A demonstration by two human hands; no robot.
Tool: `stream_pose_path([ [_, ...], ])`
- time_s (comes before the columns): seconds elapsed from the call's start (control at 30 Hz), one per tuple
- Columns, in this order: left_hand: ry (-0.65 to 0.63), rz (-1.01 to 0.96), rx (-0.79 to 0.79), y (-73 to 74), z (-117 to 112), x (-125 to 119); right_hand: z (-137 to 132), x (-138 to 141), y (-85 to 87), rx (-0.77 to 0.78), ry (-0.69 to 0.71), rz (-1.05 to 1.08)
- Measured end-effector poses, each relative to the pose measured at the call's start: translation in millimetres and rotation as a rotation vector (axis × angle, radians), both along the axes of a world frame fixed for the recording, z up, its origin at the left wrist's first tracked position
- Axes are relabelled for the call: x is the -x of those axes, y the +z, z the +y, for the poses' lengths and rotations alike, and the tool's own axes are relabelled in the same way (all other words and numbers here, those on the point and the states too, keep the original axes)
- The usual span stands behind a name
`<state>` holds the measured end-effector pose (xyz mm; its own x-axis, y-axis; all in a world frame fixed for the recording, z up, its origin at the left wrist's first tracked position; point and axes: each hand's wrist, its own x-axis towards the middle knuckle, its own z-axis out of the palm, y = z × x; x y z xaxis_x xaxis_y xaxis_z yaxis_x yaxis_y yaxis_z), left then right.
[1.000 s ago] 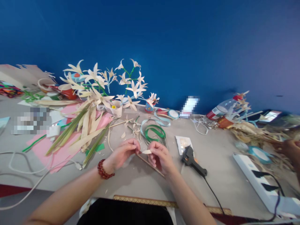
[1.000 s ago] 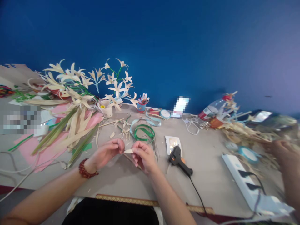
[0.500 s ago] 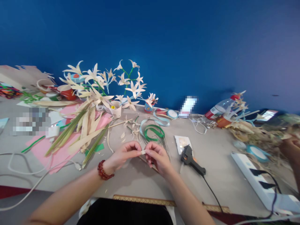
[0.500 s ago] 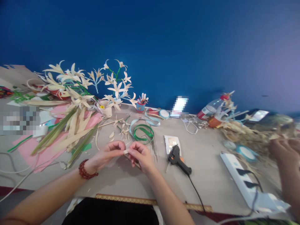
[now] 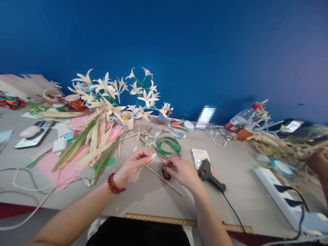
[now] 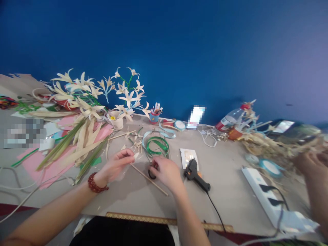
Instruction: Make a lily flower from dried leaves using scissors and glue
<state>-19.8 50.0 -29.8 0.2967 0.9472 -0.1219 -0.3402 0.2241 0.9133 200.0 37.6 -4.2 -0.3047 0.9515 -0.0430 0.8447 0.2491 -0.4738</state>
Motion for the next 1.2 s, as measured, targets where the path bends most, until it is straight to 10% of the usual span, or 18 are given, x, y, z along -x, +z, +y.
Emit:
stream_pose_path([
  [0.4,-0.021,-0.097,0.079,1.6,-2,0,-5,-1,1.5,0.043,-0.116,-0.401],
  [0.7,0.014,-0.246,0.083,1.3,0,0,-22,-42,-2.7,0.449,-0.107,0.545],
  [0.8,0.012,-0.256,0.091,2.5,-2,-1,-26,-22,-7.5,0.333,-0.123,0.759],
  [1.2,0.05,-0.469,0.161,2.5,-2,-3,-24,21,-24.0,-0.245,-0.015,0.335],
])
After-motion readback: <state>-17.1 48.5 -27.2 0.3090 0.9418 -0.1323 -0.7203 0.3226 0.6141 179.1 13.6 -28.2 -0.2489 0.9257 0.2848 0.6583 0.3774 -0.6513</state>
